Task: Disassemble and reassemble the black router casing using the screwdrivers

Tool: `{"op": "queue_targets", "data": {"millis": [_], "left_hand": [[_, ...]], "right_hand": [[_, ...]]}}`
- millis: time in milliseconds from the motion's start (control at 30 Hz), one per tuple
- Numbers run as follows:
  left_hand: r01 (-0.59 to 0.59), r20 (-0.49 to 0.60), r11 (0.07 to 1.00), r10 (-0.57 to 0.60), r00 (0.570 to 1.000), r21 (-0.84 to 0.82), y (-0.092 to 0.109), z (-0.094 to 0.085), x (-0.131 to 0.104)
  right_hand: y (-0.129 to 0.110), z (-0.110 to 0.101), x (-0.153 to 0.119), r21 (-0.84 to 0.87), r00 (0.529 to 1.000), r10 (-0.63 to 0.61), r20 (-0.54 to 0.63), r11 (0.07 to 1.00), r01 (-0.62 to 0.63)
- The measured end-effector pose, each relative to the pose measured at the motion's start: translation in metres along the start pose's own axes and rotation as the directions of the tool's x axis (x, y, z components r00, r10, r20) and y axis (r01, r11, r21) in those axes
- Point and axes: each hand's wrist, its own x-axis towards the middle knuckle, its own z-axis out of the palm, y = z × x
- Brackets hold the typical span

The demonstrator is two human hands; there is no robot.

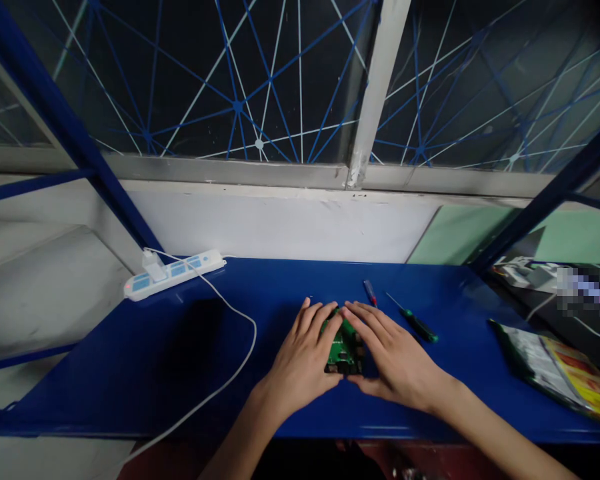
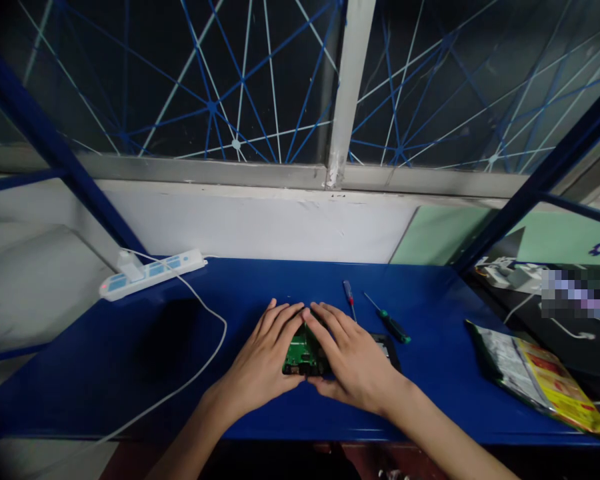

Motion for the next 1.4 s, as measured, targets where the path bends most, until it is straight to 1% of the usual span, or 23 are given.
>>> {"op": "queue_targets", "data": {"millis": [100,167,267,367,433,500,633,733,800,867,900,967,1033,1067,1133,1200,1333,1400], "left_hand": [[0.03,-0.054,0.987,-0.039,0.998,-0.16,-0.002,-0.001,-0.004],[0.056,-0.077,0.948,-0.084,0.993,-0.313,-0.003,0.0,-0.008],[0.064,-0.096,0.852,-0.132,0.987,-0.52,-0.004,0.001,-0.013],[0.042,-0.077,0.747,-0.124,0.989,-0.664,-0.004,0.002,-0.016],[0.036,-0.051,0.679,-0.107,0.993,-0.733,-0.004,0.003,-0.016],[0.035,-0.037,0.631,-0.1,0.994,-0.775,-0.005,0.005,-0.017],[0.027,-0.037,0.593,-0.095,0.995,-0.805,-0.006,0.01,-0.02],[0.008,-0.05,0.597,-0.079,0.996,-0.802,-0.006,0.011,-0.023],[-0.006,-0.07,0.625,-0.078,0.994,-0.78,-0.008,0.009,-0.024],[0.001,-0.095,0.667,-0.106,0.99,-0.745,-0.01,0.006,-0.024],[0.008,-0.116,0.698,-0.13,0.985,-0.716,-0.012,0.005,-0.024],[0.026,-0.177,0.788,-0.17,0.97,-0.615,-0.018,0.002,-0.023],[0.043,-0.237,0.893,-0.164,0.957,-0.447,-0.024,-0.001,-0.023],[0.053,-0.247,0.933,-0.148,0.958,-0.355,-0.027,-0.002,-0.024],[0.075,-0.22,0.975,-0.122,0.968,-0.208,-0.031,-0.005,-0.024],[0.098,-0.151,0.985,-0.119,0.981,-0.139,-0.033,-0.007,-0.025],[0.124,0.036,0.983,-0.12,0.992,-0.137,-0.03,-0.006,-0.026],[0.114,0.089,0.985,-0.103,0.991,-0.128,-0.027,-0.003,-0.026]], "right_hand": [[0.003,-0.001,-0.006,0.088,0.999,0.018,-0.047,0.996,-0.013],[0.004,0.001,-0.01,0.159,0.996,0.041,-0.075,0.987,-0.028],[0.003,0.007,-0.013,0.236,0.996,0.061,-0.059,0.971,-0.046],[-0.002,0.013,-0.014,0.289,0.996,0.091,-0.015,0.954,-0.083],[-0.004,0.015,-0.013,0.329,0.992,0.123,0.007,0.937,-0.119],[-0.006,0.016,-0.012,0.373,0.99,0.143,0.008,0.918,-0.135],[-0.008,0.017,-0.008,0.424,0.991,0.134,-0.013,0.898,-0.116],[-0.01,0.018,-0.008,0.429,0.991,0.135,-0.014,0.896,-0.116],[-0.01,0.019,-0.008,0.428,0.987,0.158,-0.01,0.893,-0.139],[-0.009,0.019,-0.008,0.417,0.98,0.199,-0.009,0.891,-0.177],[-0.008,0.019,-0.008,0.408,0.975,0.221,-0.012,0.891,-0.197],[-0.004,0.02,-0.008,0.384,0.966,0.258,-0.02,0.894,-0.231],[0.0,0.021,-0.009,0.357,0.96,0.278,-0.023,0.9,-0.252],[0.002,0.023,-0.009,0.344,0.96,0.28,-0.017,0.903,-0.257],[0.004,0.025,-0.011,0.33,0.963,0.27,0.006,0.908,-0.257],[0.004,0.028,-0.014,0.336,0.969,0.245,0.037,0.91,-0.243],[0.002,0.031,-0.017,0.346,0.976,0.206,0.067,0.913,-0.216],[0.001,0.03,-0.017,0.34,0.979,0.193,0.058,0.919,-0.201]]}}
